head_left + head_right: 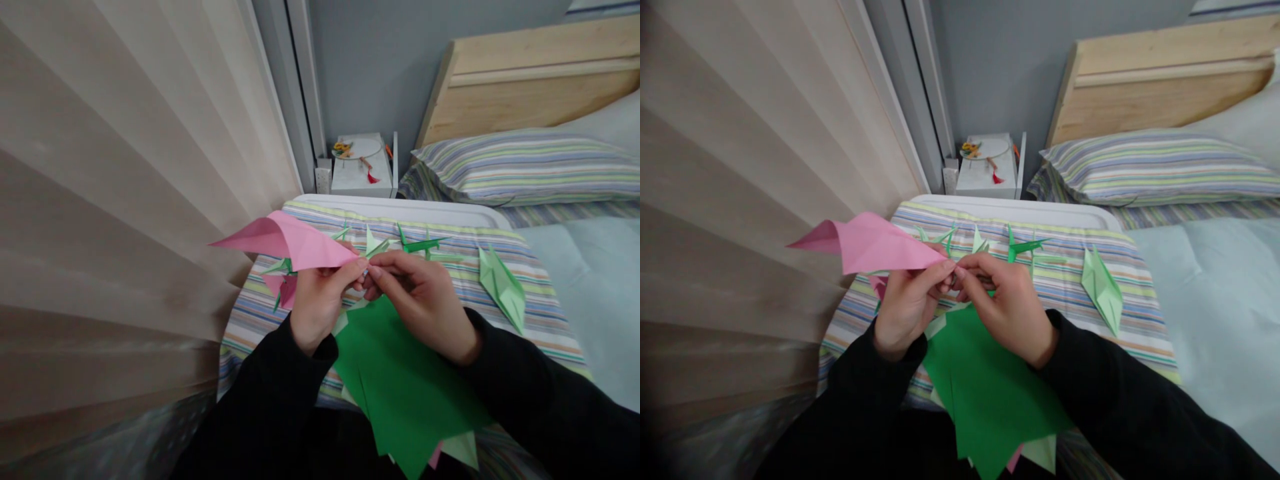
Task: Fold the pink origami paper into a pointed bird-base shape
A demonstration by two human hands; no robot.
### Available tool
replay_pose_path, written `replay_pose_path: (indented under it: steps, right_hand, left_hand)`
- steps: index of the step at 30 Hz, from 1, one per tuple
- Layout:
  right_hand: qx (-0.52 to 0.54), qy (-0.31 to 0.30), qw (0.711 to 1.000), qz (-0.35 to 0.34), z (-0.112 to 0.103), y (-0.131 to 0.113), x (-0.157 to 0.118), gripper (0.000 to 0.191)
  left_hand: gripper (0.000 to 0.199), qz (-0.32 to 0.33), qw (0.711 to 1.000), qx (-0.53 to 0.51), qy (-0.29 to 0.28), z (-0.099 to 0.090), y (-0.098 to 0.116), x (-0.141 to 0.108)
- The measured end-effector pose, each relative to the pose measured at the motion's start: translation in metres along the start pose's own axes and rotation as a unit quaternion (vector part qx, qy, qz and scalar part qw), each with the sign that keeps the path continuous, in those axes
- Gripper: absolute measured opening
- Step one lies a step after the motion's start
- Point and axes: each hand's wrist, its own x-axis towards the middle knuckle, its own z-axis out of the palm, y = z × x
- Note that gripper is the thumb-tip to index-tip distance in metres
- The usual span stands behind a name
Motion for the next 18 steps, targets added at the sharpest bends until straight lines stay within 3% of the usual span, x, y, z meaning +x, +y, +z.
replay_pose_path:
  steps: [9, 12, 18]
  right_hand:
    - [0.160, -0.060, 0.972, 0.160, -0.010, -0.002, 0.009, 0.036]
    - [0.175, -0.062, 0.967, 0.176, -0.012, -0.002, 0.011, 0.035]
    - [0.165, -0.074, 0.967, 0.181, -0.011, -0.002, 0.012, 0.033]
  left_hand:
    - [0.012, -0.067, 0.998, -0.012, -0.009, -0.003, -0.001, 0.004]
    - [0.014, -0.099, 0.995, -0.024, -0.024, -0.003, -0.001, 0.005]
    - [0.014, -0.102, 0.994, -0.026, -0.010, -0.003, -0.001, 0.005]
